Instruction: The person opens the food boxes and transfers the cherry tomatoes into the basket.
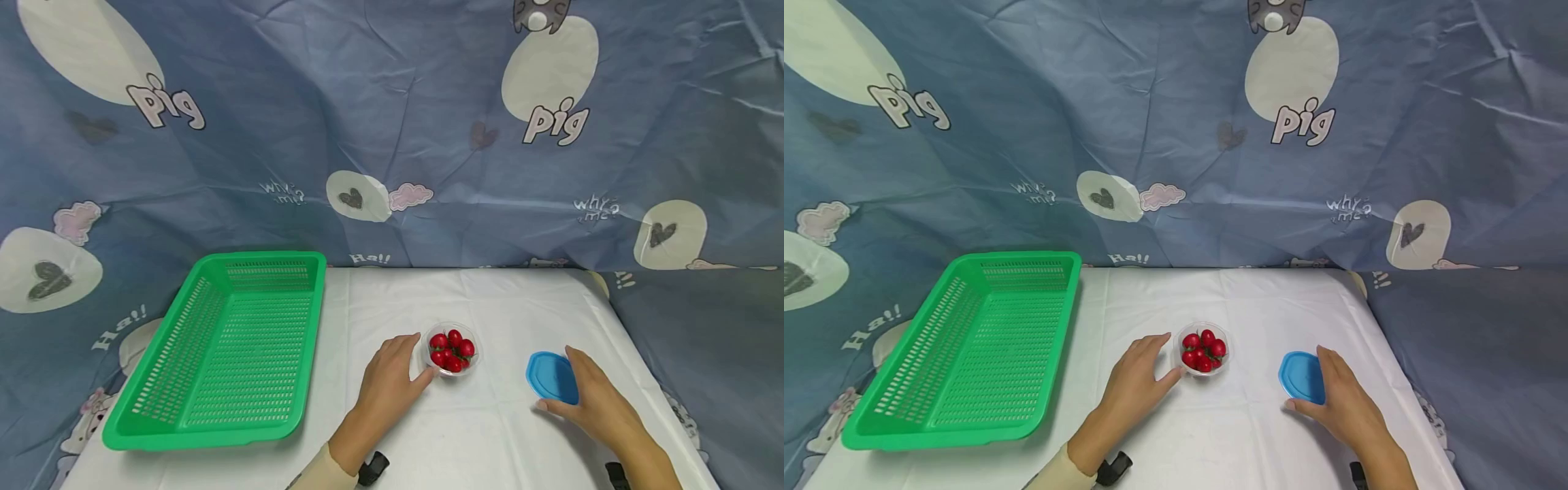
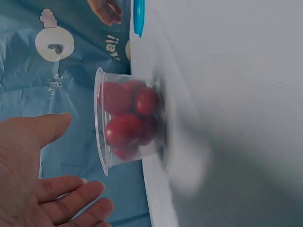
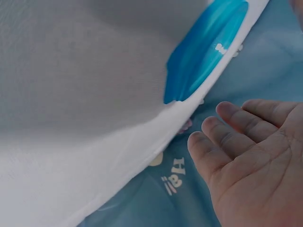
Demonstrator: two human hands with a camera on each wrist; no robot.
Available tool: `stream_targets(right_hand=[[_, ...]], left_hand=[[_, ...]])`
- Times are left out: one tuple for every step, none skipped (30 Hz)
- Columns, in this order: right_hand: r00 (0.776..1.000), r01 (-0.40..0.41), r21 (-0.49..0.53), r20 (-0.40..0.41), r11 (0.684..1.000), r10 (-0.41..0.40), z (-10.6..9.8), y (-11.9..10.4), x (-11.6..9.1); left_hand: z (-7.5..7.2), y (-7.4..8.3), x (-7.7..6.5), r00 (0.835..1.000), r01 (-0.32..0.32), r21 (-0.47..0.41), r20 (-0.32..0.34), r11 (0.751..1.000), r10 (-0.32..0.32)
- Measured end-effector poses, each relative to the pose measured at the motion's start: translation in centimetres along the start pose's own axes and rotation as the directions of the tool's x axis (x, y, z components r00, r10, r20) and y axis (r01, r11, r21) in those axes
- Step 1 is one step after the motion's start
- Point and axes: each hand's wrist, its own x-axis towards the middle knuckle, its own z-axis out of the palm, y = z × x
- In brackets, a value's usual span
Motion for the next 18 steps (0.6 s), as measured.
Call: stream_targets(right_hand=[[1.000, -0.002, 0.002, 0.002, 1.000, 0.002, -0.1, -0.1, 0.0], [1.000, -0.003, 0.001, 0.003, 1.000, 0.003, -0.3, -0.2, -0.1], [1.000, -0.004, 0.002, 0.005, 1.000, 0.004, -0.4, -0.3, -0.1], [1.000, -0.005, 0.006, 0.007, 1.000, 0.005, -0.5, -0.5, -0.1], [1.000, -0.002, 0.009, 0.005, 1.000, 0.002, -0.5, -0.7, -0.2], [1.000, 0.000, 0.011, 0.006, 1.000, 0.000, -0.6, -0.9, -0.2], [1.000, 0.007, 0.015, 0.002, 1.000, -0.007, -0.5, -1.0, -0.2], [1.000, 0.014, 0.023, -0.001, 1.000, -0.014, -0.5, -1.3, -0.2], [1.000, 0.021, 0.033, -0.003, 0.999, -0.021, -0.4, -1.5, -0.2], [0.999, 0.032, 0.042, -0.006, 0.999, -0.032, -0.3, -1.8, -0.1], [0.999, 0.046, 0.052, -0.009, 0.998, -0.045, -0.1, -2.1, 0.0], [0.998, 0.057, 0.059, -0.008, 0.997, -0.057, 0.1, -2.4, 0.2], [0.997, 0.071, 0.071, -0.010, 0.995, -0.070, 0.4, -2.7, 0.4], [0.997, 0.082, 0.080, -0.010, 0.993, -0.081, 0.6, -3.0, 0.6], [0.996, 0.091, 0.083, -0.008, 0.992, -0.090, 0.8, -3.4, 0.9], [0.995, 0.102, 0.085, -0.007, 0.991, -0.102, 0.9, -3.7, 1.1], [0.994, 0.110, 0.086, -0.006, 0.990, -0.110, 1.1, -4.0, 1.3], [0.993, 0.115, 0.084, -0.007, 0.990, -0.115, 1.2, -4.2, 1.5]], left_hand=[[0.1, 0.1, 0.2, 1.000, -0.010, -0.006, -0.004, 1.000, 0.010], [0.3, 0.3, 0.4, 1.000, -0.022, -0.016, -0.008, 1.000, 0.022], [0.5, 0.4, 0.7, 0.999, -0.033, -0.020, -0.012, 0.999, 0.033], [0.7, 0.6, 0.9, 0.999, -0.043, -0.025, -0.015, 0.999, 0.043], [0.8, 0.8, 1.1, 0.999, -0.050, -0.030, -0.014, 0.998, 0.049], [1.0, 0.9, 1.4, 0.998, -0.057, -0.035, -0.013, 0.998, 0.057], [1.3, 1.1, 1.6, 0.998, -0.066, -0.037, -0.011, 0.997, 0.065], [1.5, 1.3, 1.8, 0.997, -0.075, -0.041, -0.010, 0.996, 0.075], [1.7, 1.5, 2.0, 0.997, -0.083, -0.041, -0.009, 0.996, 0.083], [1.9, 1.7, 2.2, 0.996, -0.090, -0.046, -0.010, 0.995, 0.090], [2.1, 1.9, 2.3, 0.995, -0.097, -0.047, -0.013, 0.994, 0.096], [2.3, 2.0, 2.5, 0.994, -0.105, -0.048, -0.018, 0.993, 0.104], [2.5, 2.2, 2.6, 0.994, -0.112, -0.044, -0.023, 0.993, 0.111], [2.7, 2.3, 2.7, 0.993, -0.116, -0.040, -0.027, 0.992, 0.115], [2.8, 2.4, 2.8, 0.992, -0.120, -0.034, -0.031, 0.992, 0.119], [2.9, 2.6, 2.9, 0.992, -0.124, -0.027, -0.036, 0.992, 0.123], [3.1, 2.7, 3.0, 0.991, -0.127, -0.017, -0.035, 0.992, 0.127], [3.2, 2.9, 3.2, 0.991, -0.133, -0.008, -0.035, 0.991, 0.133]])
